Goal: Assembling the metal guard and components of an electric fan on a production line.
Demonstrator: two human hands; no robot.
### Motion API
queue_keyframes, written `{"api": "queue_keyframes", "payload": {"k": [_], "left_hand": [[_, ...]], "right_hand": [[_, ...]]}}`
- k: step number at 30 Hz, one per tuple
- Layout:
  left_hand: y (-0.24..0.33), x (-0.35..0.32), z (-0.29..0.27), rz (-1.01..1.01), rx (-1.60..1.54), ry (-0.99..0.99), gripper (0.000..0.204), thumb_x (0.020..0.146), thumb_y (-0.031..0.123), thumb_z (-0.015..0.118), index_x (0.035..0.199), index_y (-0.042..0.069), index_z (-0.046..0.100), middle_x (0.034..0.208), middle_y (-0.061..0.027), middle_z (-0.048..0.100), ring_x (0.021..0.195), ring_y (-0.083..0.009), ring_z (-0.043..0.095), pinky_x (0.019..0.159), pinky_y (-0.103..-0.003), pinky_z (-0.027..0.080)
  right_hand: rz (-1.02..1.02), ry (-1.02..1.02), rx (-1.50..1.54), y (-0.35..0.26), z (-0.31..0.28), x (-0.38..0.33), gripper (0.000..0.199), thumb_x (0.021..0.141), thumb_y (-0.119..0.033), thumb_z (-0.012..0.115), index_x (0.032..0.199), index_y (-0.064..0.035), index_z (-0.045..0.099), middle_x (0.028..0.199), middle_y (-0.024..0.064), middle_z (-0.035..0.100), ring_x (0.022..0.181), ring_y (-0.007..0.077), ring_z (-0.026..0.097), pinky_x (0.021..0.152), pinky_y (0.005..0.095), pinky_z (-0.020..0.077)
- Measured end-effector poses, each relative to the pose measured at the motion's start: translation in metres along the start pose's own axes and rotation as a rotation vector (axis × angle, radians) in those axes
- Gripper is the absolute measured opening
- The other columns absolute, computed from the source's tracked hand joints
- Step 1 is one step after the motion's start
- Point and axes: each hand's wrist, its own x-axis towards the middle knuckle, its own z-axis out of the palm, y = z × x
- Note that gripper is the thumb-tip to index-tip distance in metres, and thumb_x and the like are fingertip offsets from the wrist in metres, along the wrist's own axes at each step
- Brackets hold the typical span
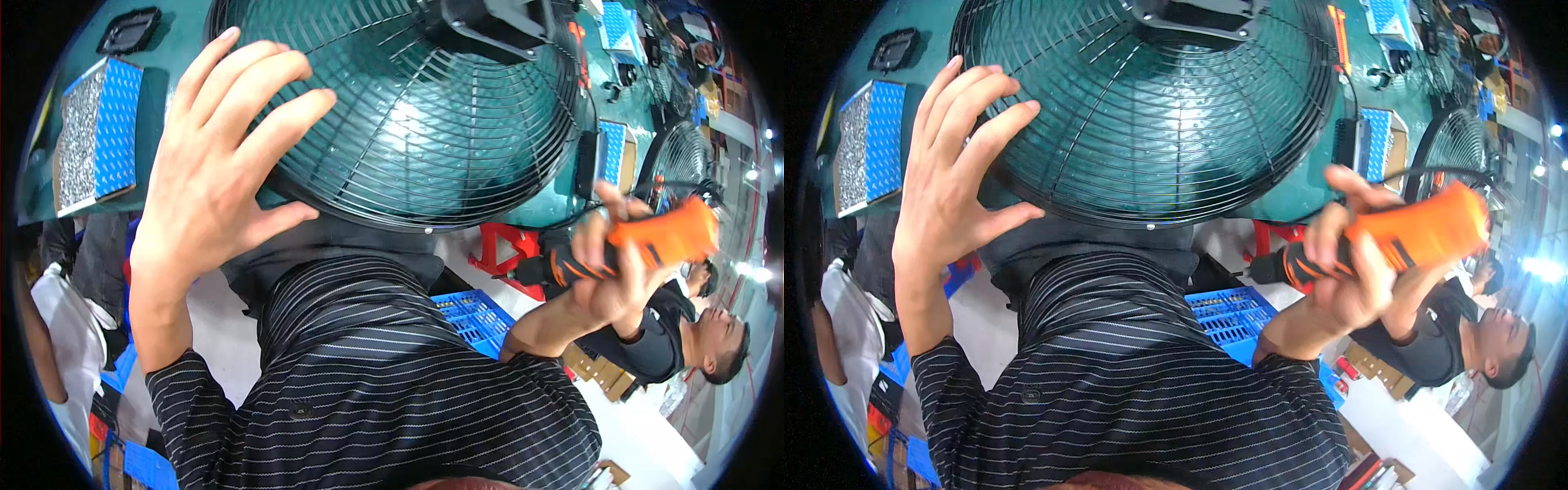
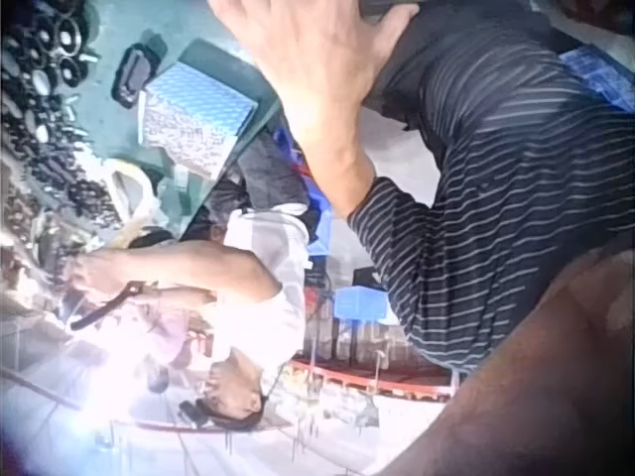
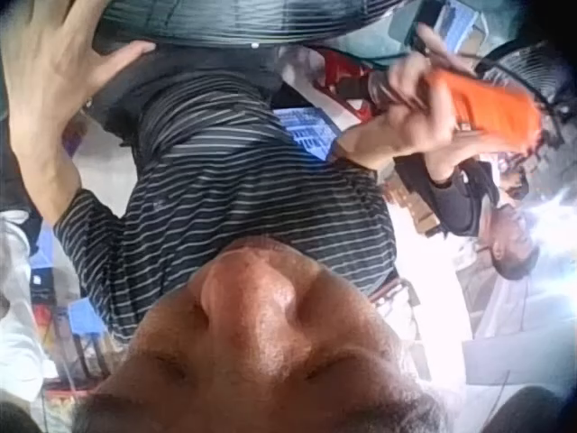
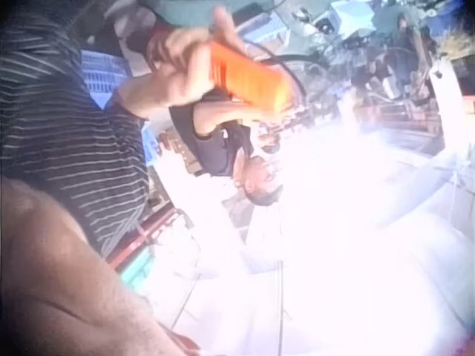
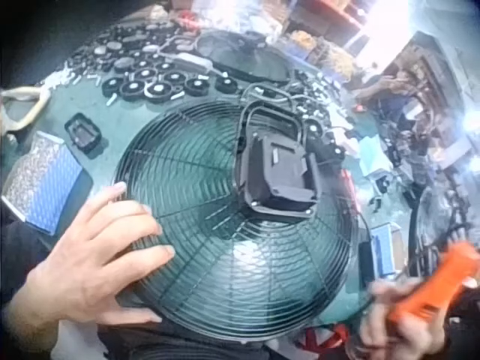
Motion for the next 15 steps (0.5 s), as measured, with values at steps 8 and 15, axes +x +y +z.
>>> {"api": "queue_keyframes", "payload": {"k": [8, 15], "left_hand": [[0.000, 0.012, -0.003, 0.069, 0.025, -0.066, 0.084, 0.037, 0.030, 0.089, 0.112, 0.004, 0.061, 0.125, -0.0162, 0.053, 0.122, -0.0396, 0.051, 0.112, -0.057, 0.035], [0.072, 0.024, 0.037, -0.106, 0.108, 0.112, 0.081, 0.058, 0.058, 0.083, 0.110, 0.001, 0.060, 0.115, -0.0182, 0.053, 0.111, -0.0408, 0.051, 0.099, -0.055, 0.039]], "right_hand": [[0.294, 0.147, -0.253, 0.042, -0.021, -0.029, 0.042, 0.078, -0.005, 0.075, 0.115, 0.0056, 0.055, 0.099, 0.0207, 0.067, 0.066, 0.0196, 0.067, 0.057, 0.0282, 0.0520], [0.237, 0.154, -0.296, 0.038, -0.024, 0.078, 0.031, 0.083, -0.017, 0.076, 0.107, -0.0031, 0.062, 0.073, 0.0096, 0.067, 0.056, 0.0145, 0.061, 0.054, 0.0266, 0.0492]]}}
